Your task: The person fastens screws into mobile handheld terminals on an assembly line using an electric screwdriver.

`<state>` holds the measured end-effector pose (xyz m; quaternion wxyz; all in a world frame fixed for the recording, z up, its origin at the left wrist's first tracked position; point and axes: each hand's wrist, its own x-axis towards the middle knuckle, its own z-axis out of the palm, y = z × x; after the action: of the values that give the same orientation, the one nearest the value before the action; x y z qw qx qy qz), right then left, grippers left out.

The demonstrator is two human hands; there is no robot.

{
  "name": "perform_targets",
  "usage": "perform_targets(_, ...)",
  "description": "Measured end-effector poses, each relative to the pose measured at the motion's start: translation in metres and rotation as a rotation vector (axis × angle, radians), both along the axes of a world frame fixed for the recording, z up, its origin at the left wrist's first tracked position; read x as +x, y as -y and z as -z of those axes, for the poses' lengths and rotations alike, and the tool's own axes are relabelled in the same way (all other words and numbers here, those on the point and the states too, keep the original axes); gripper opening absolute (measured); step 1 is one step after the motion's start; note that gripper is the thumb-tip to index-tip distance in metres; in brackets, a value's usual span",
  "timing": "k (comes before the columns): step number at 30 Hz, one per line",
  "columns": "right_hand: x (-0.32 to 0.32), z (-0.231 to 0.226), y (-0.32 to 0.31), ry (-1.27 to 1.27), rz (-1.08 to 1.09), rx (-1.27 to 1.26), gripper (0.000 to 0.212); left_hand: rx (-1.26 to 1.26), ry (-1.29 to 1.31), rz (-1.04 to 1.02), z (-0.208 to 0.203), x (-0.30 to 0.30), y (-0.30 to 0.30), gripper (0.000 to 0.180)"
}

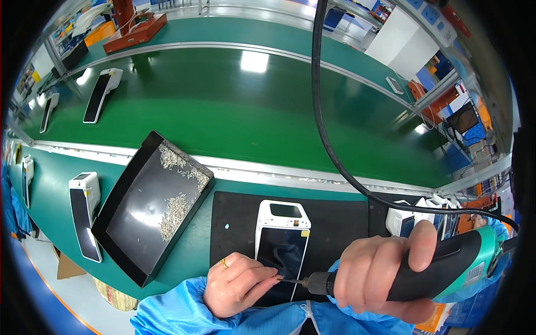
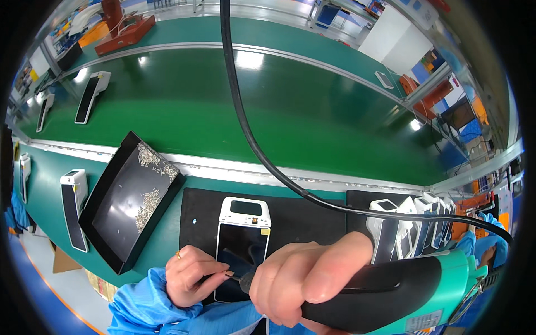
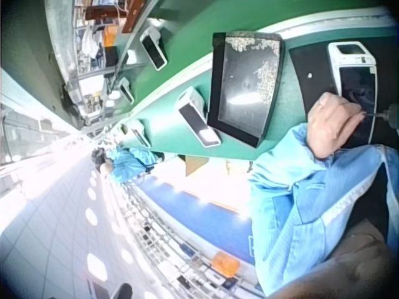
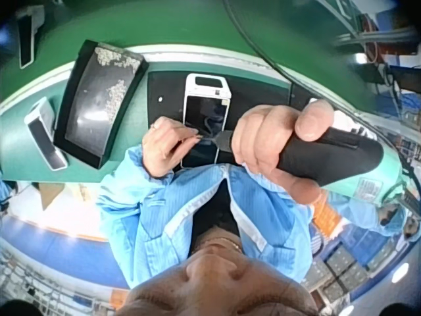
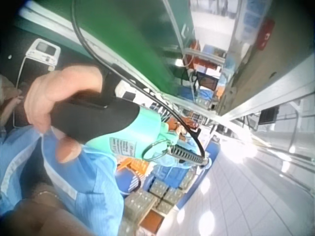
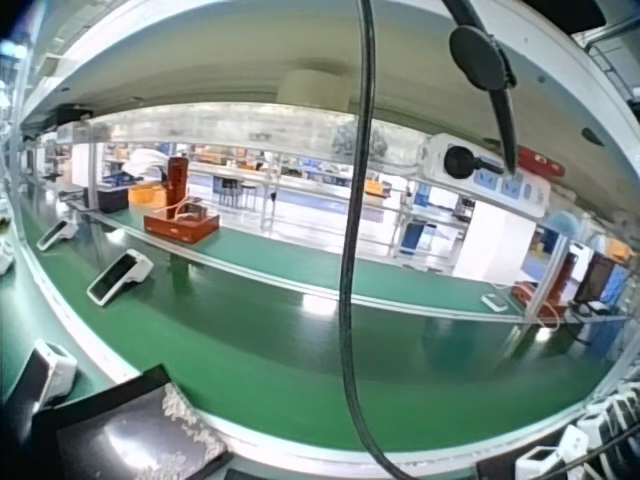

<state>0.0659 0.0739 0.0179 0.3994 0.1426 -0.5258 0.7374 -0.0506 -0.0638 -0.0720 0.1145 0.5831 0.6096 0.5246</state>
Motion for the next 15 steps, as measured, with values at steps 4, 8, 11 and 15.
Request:
perform_targets(4,0.002,0.004,-0.002,0.028,-0.06,-0.003,0.044,0.016,-0.039,-0.003,0.001,0.002,0.001,0.021)
perform_targets(8,0.003,0.005,-0.005,0.1,-0.11,0.022,0.045,0.017,-0.056,-0.002,0.001,0.001,0.001,0.021)
perform_targets(11,0.001,0.004,0.0,0.067,-0.042,0.032,0.046,0.039,-0.052,-0.005,-0.002,0.003,-0.002,0.022)
perform_targets(15,0.002,0.003,-0.011,0.133,-0.193,0.1,0.047,0.043,-0.052,-0.001,-0.001,0.002,-0.002,0.022)
